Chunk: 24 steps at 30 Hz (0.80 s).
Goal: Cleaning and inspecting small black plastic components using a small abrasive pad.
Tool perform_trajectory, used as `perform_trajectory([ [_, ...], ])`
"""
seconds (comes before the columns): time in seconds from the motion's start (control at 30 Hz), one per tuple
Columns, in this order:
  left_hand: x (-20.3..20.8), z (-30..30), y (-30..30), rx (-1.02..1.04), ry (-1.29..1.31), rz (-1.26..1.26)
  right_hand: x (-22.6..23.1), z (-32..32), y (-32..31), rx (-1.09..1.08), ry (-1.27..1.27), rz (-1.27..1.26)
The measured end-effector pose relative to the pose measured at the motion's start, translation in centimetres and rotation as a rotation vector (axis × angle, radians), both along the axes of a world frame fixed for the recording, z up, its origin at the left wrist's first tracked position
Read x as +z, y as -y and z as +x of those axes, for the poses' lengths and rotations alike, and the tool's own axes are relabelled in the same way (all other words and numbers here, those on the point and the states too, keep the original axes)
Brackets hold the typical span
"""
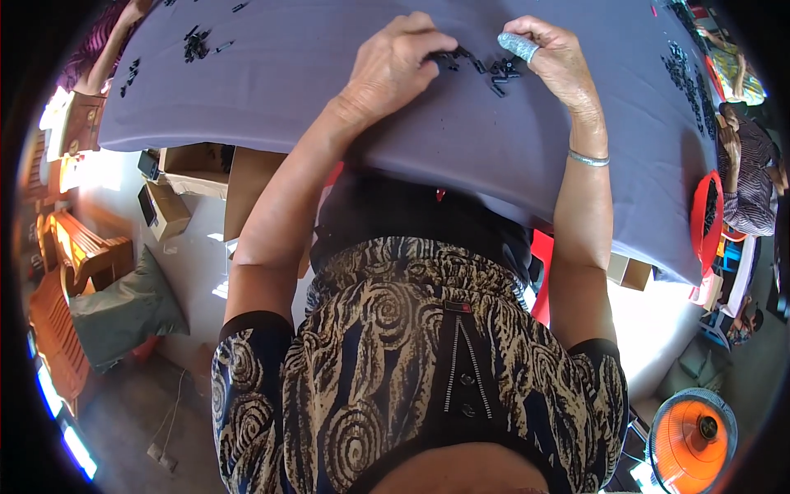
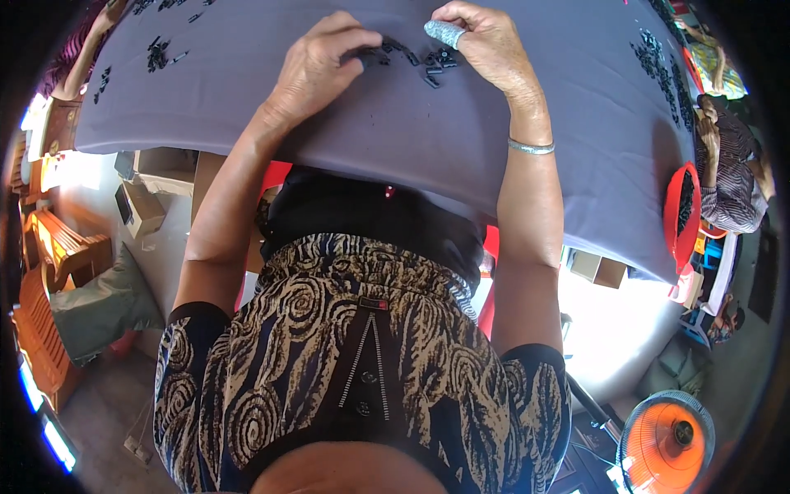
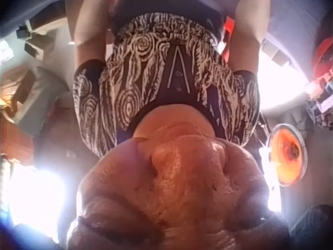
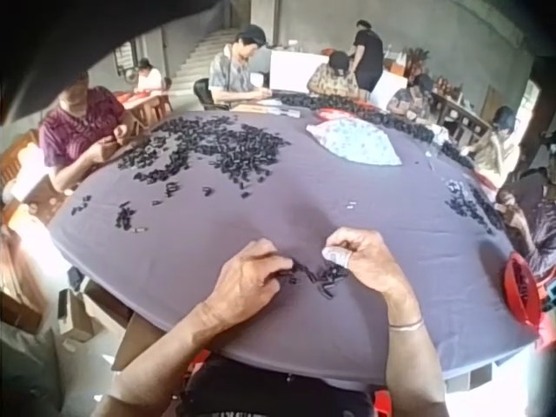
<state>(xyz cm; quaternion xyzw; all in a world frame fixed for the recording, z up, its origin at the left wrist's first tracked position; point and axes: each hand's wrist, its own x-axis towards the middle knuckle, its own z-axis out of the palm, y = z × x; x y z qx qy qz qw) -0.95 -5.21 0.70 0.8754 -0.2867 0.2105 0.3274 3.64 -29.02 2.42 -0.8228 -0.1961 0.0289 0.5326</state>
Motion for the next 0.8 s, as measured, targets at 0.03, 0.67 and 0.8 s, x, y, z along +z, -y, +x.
perform_trajectory([
  [0.03,-0.2,-0.3,0.3,-0.016,0.055,0.040,-0.1,0.2,0.2,0.001,-0.001,0.002],
  [0.67,-0.2,2.1,-2.9,0.069,0.071,-0.067,-0.1,0.4,0.2,-0.153,-0.034,0.160],
  [0.8,1.2,1.7,-3.3,0.121,0.233,0.035,-0.1,0.2,0.1,-0.160,-0.022,0.136],
])
